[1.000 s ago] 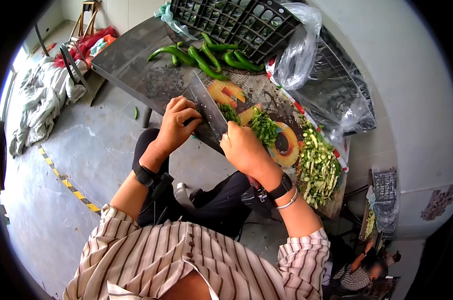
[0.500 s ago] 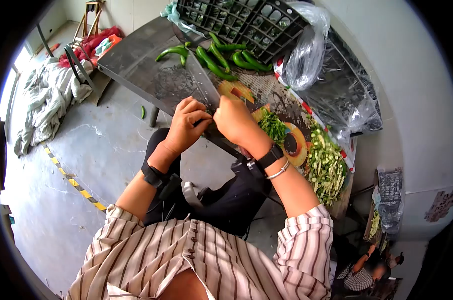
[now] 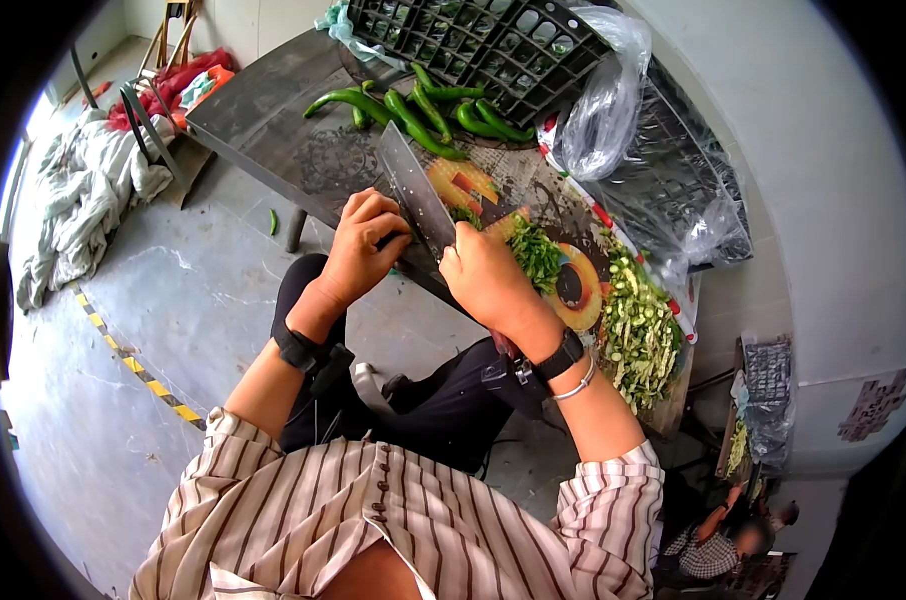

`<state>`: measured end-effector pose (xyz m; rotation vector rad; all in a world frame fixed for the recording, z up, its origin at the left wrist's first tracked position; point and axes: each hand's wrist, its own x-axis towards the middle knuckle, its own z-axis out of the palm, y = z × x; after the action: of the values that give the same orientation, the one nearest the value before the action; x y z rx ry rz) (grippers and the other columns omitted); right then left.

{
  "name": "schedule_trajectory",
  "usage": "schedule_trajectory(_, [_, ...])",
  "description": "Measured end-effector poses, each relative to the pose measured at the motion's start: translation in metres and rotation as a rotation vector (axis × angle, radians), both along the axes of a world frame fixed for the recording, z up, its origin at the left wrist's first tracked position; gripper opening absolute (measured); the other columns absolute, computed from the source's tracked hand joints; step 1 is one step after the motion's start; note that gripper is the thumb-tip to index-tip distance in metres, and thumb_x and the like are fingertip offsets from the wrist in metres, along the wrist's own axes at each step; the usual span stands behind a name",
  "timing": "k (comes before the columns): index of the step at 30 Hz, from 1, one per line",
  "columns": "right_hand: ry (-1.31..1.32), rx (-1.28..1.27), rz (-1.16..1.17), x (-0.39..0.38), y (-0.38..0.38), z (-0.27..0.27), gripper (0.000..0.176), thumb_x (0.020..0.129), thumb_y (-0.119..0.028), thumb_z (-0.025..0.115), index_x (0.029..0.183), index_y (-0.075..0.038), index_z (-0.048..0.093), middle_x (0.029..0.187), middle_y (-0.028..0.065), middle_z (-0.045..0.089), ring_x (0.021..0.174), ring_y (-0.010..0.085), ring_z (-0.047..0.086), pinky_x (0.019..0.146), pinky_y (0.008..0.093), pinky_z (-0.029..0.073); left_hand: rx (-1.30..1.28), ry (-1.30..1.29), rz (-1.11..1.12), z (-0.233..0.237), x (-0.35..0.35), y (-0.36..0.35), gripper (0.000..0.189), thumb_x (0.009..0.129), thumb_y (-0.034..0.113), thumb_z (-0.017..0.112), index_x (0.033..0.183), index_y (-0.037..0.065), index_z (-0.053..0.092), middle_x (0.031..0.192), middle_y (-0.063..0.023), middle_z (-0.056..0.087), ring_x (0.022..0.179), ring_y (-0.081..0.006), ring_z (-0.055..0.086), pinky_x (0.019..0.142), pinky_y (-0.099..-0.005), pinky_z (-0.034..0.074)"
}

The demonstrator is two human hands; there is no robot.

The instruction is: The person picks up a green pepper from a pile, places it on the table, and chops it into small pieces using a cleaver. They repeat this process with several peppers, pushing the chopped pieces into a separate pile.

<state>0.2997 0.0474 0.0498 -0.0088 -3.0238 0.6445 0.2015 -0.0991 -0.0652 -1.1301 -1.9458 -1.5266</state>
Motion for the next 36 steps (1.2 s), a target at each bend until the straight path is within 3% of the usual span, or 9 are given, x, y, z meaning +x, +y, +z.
schedule_trajectory(15, [-0.138, -0.167, -0.086, -0.002, 0.002, 0.006, 0.023, 0.089, -0.013, 0.054, 0.083, 0.008, 0.048, 0.07, 0.0311, 0.055, 0.072, 0.0481, 0.057, 0.059, 0.0502, 0.045, 0.039, -0.01, 0.024, -0.002, 0.002, 0.002, 0.017, 0.064, 0.0, 0.072, 0.077, 0.006, 0.063, 0.089, -0.005, 0.058, 0.099, -0.0279, 0.053, 0.09, -0.0396, 0.042])
schedule_trajectory(31, [-0.232, -0.103, -0.064, -0.009, -0.005, 0.012, 0.022, 0.088, -0.012, 0.055, 0.083, 0.008, 0.047, 0.074, 0.0311, 0.056, 0.075, 0.0489, 0.057, 0.064, 0.0512, 0.045, 0.001, -0.048, 0.012, -0.002, 0.003, 0.0, 0.017, 0.066, 0.0, 0.073, 0.08, 0.006, 0.065, 0.089, -0.0055, 0.057, 0.101, -0.0292, 0.053, 0.093, -0.0403, 0.041])
schedule_trajectory(36, [-0.158, -0.107, -0.061, -0.025, -0.01, 0.003, 0.021, 0.087, -0.013, 0.055, 0.082, 0.007, 0.05, 0.075, 0.0296, 0.059, 0.075, 0.0486, 0.058, 0.066, 0.0513, 0.047, 0.02, -0.05, 0.031, -0.001, 0.0, 0.001, 0.015, 0.064, -0.001, 0.071, 0.075, 0.005, 0.063, 0.088, -0.0056, 0.057, 0.099, -0.0294, 0.053, 0.089, -0.0396, 0.044])
